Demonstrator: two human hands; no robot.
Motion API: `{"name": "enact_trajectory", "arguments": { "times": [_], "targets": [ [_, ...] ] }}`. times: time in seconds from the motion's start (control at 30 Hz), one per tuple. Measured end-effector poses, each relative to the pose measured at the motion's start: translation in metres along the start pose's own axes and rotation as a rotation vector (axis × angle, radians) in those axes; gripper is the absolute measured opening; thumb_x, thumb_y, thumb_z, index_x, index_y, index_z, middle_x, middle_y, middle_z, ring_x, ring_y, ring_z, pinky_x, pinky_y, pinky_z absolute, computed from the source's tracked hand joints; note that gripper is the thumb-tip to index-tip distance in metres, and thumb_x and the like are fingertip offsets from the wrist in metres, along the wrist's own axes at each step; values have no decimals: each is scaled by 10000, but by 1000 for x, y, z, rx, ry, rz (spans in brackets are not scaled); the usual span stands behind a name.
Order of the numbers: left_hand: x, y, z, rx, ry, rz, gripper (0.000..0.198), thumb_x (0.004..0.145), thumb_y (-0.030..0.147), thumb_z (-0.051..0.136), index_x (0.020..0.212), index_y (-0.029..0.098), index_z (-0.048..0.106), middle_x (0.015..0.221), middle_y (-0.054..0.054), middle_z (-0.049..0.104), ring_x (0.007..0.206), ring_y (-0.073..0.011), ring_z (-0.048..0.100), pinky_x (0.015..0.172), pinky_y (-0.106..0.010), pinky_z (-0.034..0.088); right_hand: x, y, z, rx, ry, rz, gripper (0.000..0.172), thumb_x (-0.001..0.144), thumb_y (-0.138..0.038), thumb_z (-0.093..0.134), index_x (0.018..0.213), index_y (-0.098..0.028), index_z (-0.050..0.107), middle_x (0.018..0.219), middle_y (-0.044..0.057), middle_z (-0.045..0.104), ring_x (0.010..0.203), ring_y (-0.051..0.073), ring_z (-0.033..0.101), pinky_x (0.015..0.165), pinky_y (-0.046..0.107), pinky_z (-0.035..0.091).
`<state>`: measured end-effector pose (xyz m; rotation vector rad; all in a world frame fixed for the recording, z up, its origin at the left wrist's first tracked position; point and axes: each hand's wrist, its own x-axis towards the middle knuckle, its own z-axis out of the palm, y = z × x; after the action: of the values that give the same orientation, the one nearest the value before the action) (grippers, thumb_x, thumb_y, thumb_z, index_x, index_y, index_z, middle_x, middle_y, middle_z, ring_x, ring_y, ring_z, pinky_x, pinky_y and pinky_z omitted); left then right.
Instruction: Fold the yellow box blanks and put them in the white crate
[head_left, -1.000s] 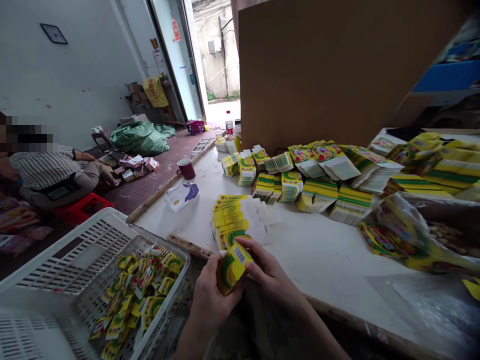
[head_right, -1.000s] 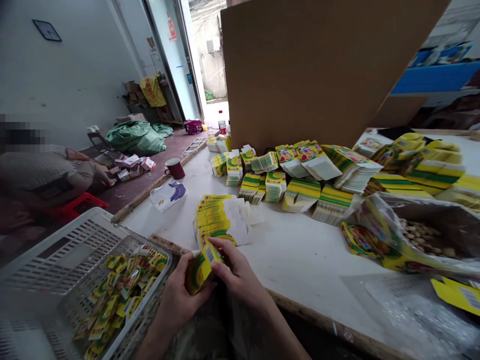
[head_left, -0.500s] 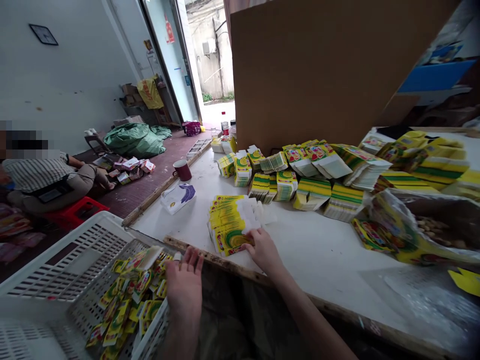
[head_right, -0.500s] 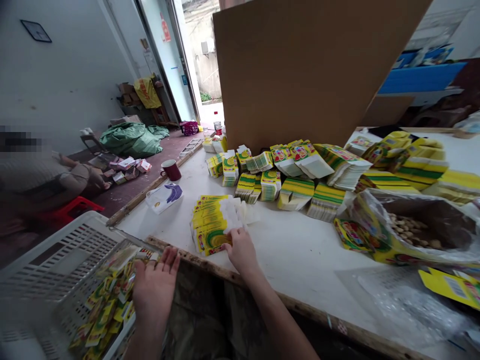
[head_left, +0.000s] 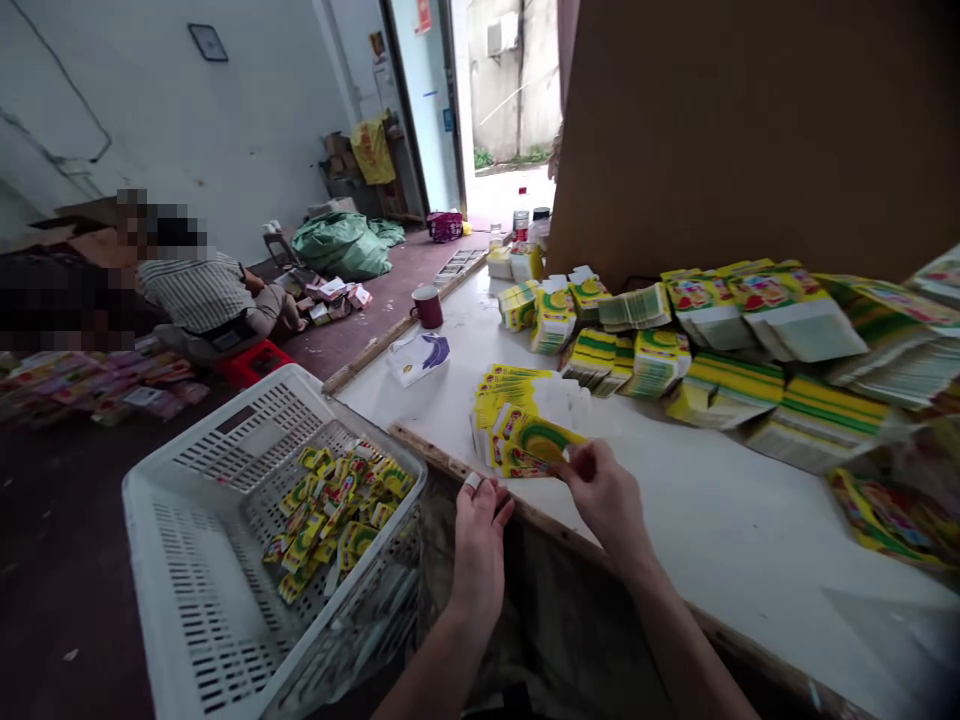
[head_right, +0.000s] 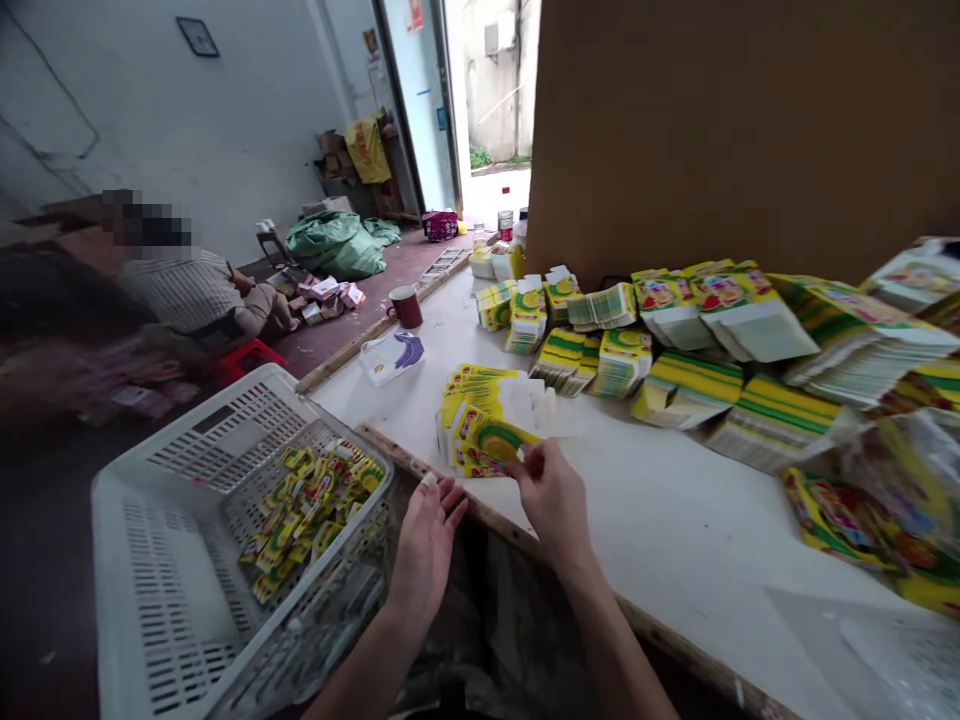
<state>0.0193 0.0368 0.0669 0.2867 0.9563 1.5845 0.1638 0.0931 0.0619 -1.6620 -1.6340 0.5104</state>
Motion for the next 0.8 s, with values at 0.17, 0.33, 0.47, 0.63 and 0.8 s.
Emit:
{"name": "enact_trajectory", "arguments": {
  "times": [0.17, 0.33, 0.47, 0.63, 0.8],
  "targets": [
    [-12, 7, 3, -139, -240, 12, 382, 742, 423, 734, 1031, 185, 653, 993, -81, 686, 1049, -246, 605, 936, -364, 466, -43, -30, -14, 331, -398, -90, 203, 780, -267, 604, 672, -221, 438, 613, -30, 509, 572, 142, 459, 535, 250, 364],
    [-15, 24, 2, -199, -331, 63, 378, 824, 489, 577, 866, 134, 700, 806, -85, 674, 917, -269, 643, 881, -397, 498, -78, -49, -2, 806, -482, 14, 231, 780, -344, 637, 735, -210, 454, 743, -10, 498, 714, 159, 475, 640, 268, 419],
    [-13, 26, 0, -190, -289, 119, 338, 840, 457, 577, 947, 157, 691, 846, -63, 683, 887, -236, 654, 896, -382, 495, -81, -54, 1, 702, -454, -3, 168, 767, -266, 636, 745, -201, 483, 758, 1, 526, 718, 164, 483, 655, 274, 410],
    [-13, 8, -8, 123, -276, 205, 397, 891, 475, 528, 1031, 143, 694, 1016, -116, 705, 1044, -268, 624, 974, -393, 455, -74, -51, -8, 473, -335, 46, 198, 760, -216, 620, 675, -207, 441, 637, -31, 484, 598, 137, 439, 571, 258, 354],
    [-16, -5, -17, 238, -290, 207, 434, 864, 524, 546, 992, 152, 727, 1032, -131, 703, 1114, -298, 582, 1019, -416, 418, -69, -42, -7, 862, -478, 168, 268, 791, -380, 639, 782, -218, 426, 712, -34, 467, 665, 142, 453, 601, 252, 388]
  ]
}}
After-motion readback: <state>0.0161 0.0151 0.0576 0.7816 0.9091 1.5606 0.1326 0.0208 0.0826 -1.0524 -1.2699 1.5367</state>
